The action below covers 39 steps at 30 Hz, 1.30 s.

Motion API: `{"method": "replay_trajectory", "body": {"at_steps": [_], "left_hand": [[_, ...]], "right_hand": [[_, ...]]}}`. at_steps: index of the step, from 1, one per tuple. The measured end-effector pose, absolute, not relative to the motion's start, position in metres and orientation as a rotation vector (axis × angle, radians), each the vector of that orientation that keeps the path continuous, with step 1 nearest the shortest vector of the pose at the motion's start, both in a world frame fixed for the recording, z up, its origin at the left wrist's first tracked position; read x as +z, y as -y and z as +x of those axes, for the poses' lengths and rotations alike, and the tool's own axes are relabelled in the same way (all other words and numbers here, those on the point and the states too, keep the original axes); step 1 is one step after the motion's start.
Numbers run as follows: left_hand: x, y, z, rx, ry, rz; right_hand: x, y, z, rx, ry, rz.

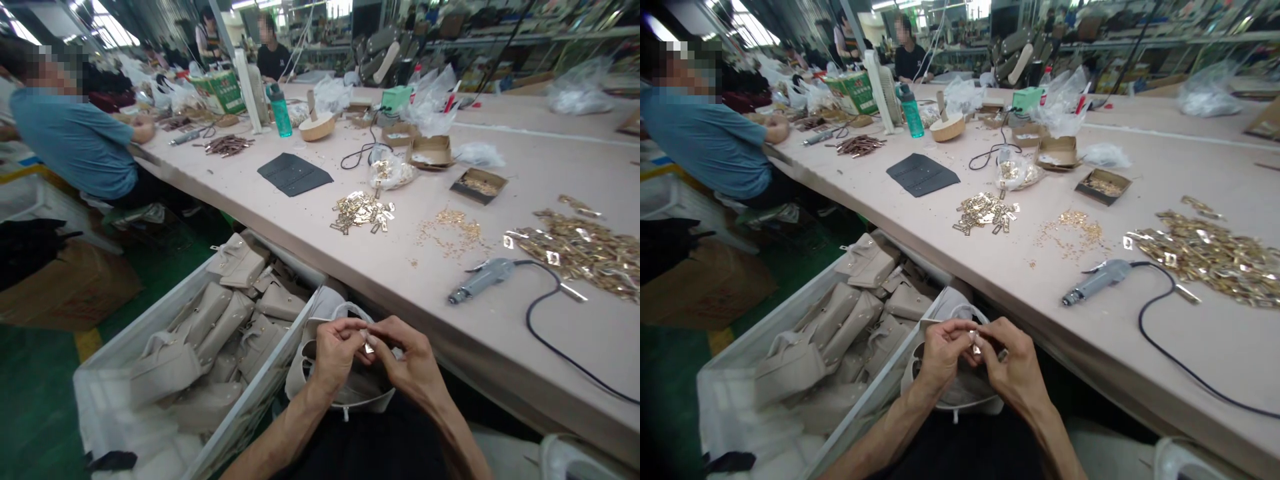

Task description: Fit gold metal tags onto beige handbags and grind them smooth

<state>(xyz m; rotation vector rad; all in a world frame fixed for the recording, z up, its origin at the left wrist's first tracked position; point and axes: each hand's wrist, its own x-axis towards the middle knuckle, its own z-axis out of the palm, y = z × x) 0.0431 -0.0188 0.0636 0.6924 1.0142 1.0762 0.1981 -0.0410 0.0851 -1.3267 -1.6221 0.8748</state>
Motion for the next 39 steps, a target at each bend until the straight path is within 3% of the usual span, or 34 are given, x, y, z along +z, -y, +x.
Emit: {"method": "replay_trajectory", "body": {"at_steps": [9,33,39], "left_hand": [[0.072,0.004,0.047,1.083,-1.076,0.597],[0.065,0.008,0.042,0.975,-1.238,0.491],[0.068,0.006,0.041,0.928,-1.240,0.517]], "right_hand": [[0.082,0.044,0.206,0.558,1.965,-1.041],[0.079,0.034,0.200,0.633,2.022,-0.995],[0.071,0.031,0.196,0.517,2.015,-0.953]]}}
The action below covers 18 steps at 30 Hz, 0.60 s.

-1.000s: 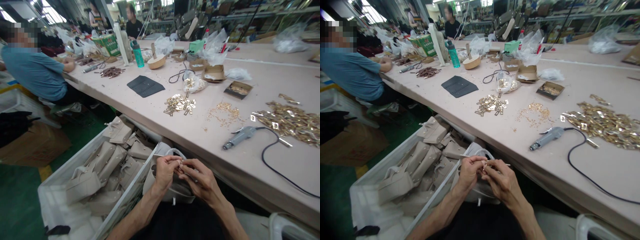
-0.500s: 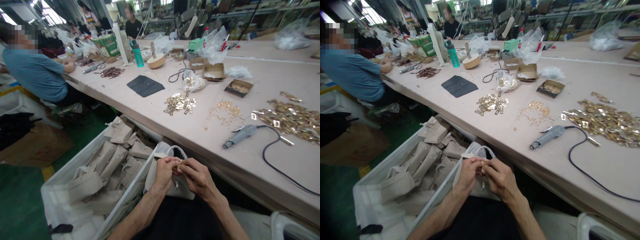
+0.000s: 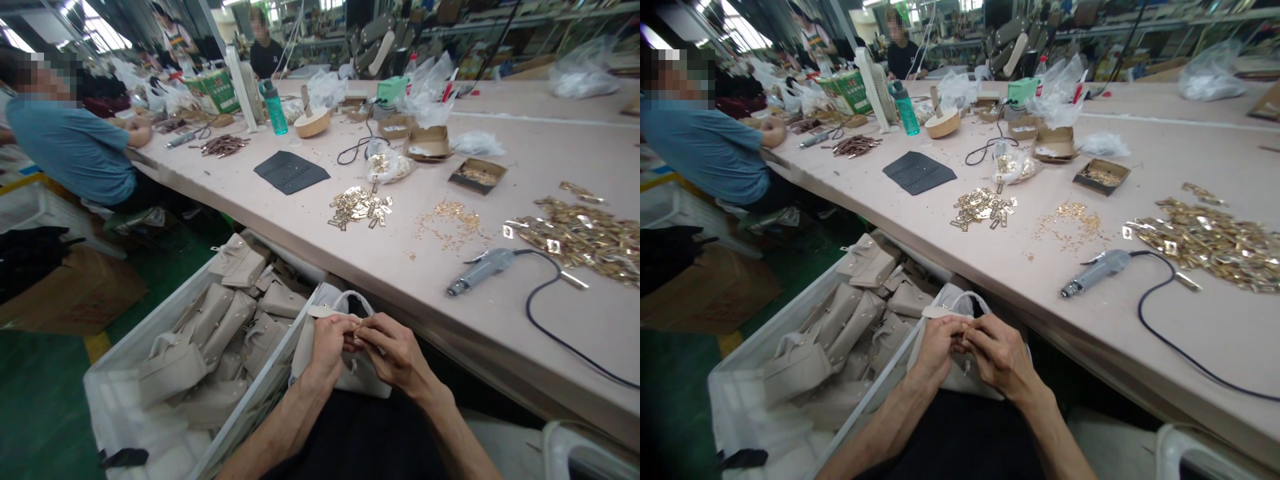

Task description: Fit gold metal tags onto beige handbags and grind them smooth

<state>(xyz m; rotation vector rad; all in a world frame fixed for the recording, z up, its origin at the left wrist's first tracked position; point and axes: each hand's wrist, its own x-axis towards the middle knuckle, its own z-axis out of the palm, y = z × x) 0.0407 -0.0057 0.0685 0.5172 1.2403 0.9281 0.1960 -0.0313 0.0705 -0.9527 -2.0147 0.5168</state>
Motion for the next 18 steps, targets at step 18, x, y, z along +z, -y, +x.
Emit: {"method": "replay_trajectory", "body": {"at_steps": [18], "left_hand": [[0.075,0.030,0.036,0.932,-1.246,1.083]], "right_hand": [[0.069,0.013,0.188,0.651,1.594,-1.071]]}}
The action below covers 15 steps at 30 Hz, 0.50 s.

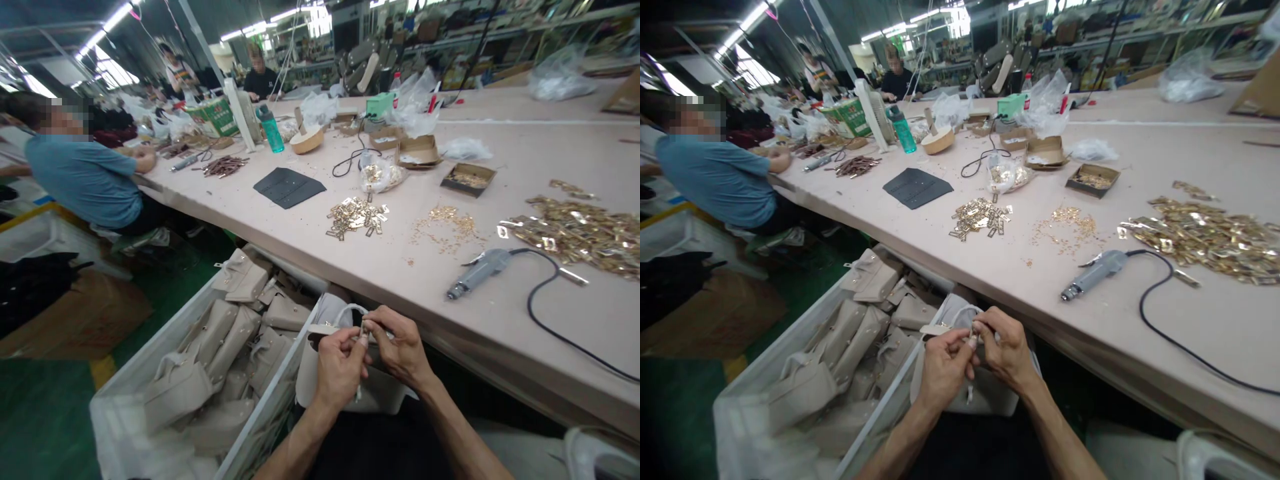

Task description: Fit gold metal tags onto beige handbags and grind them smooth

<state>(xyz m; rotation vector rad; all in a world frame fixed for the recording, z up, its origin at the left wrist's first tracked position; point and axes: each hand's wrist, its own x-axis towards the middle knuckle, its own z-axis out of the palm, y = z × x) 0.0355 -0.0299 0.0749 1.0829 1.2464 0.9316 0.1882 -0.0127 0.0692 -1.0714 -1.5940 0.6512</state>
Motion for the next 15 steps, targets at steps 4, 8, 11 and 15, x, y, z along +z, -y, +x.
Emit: {"method": "replay_trajectory", "body": {"at_steps": [4,8,11,15], "left_hand": [[0.0733,0.0302,0.0345,0.920,-1.279,1.116],[0.0686,0.0263,0.0333,0.940,-1.337,1.124],[0.0669,0.0272,0.0338,0.938,-1.376,1.145],[0.0668,0.0318,0.0363,0.924,-1.375,1.162]], "right_hand": [[0.0694,0.0121,0.1912,0.807,1.608,-1.176],[0.0677,0.0124,0.1918,0.890,1.624,-1.193],[0.0684,0.0138,0.1919,0.881,1.624,-1.210],[0.0685,0.0163,0.1905,0.955,1.534,-1.303]]}}
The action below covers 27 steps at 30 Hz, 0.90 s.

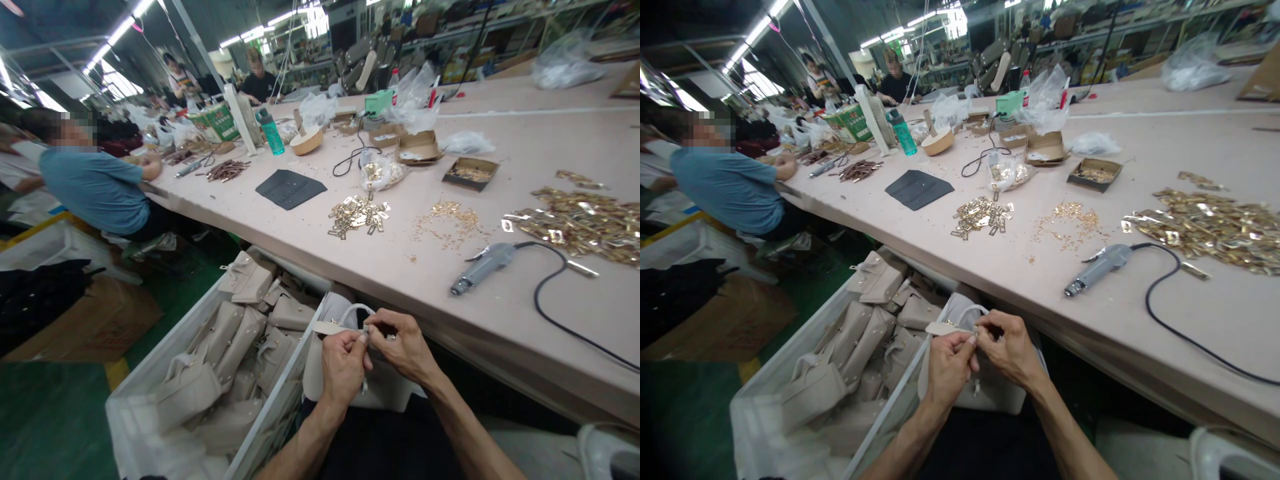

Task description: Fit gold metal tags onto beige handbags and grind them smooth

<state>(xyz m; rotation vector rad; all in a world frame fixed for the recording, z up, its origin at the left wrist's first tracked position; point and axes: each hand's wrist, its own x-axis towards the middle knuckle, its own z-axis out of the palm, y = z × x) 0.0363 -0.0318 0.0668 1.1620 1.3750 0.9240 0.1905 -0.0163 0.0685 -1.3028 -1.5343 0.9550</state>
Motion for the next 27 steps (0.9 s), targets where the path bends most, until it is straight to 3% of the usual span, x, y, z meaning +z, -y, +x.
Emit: {"method": "replay_trajectory", "body": {"at_steps": [15,20,27], "left_hand": [[0.072,0.033,0.037,0.935,-1.443,1.179],[0.071,0.035,0.040,0.915,-1.425,1.203],[0.072,0.035,0.042,0.930,-1.376,1.194]], "right_hand": [[0.060,0.021,0.188,1.242,1.384,-1.267],[0.056,0.020,0.187,1.083,1.303,-1.427],[0.058,0.020,0.192,1.143,1.347,-1.297]]}}
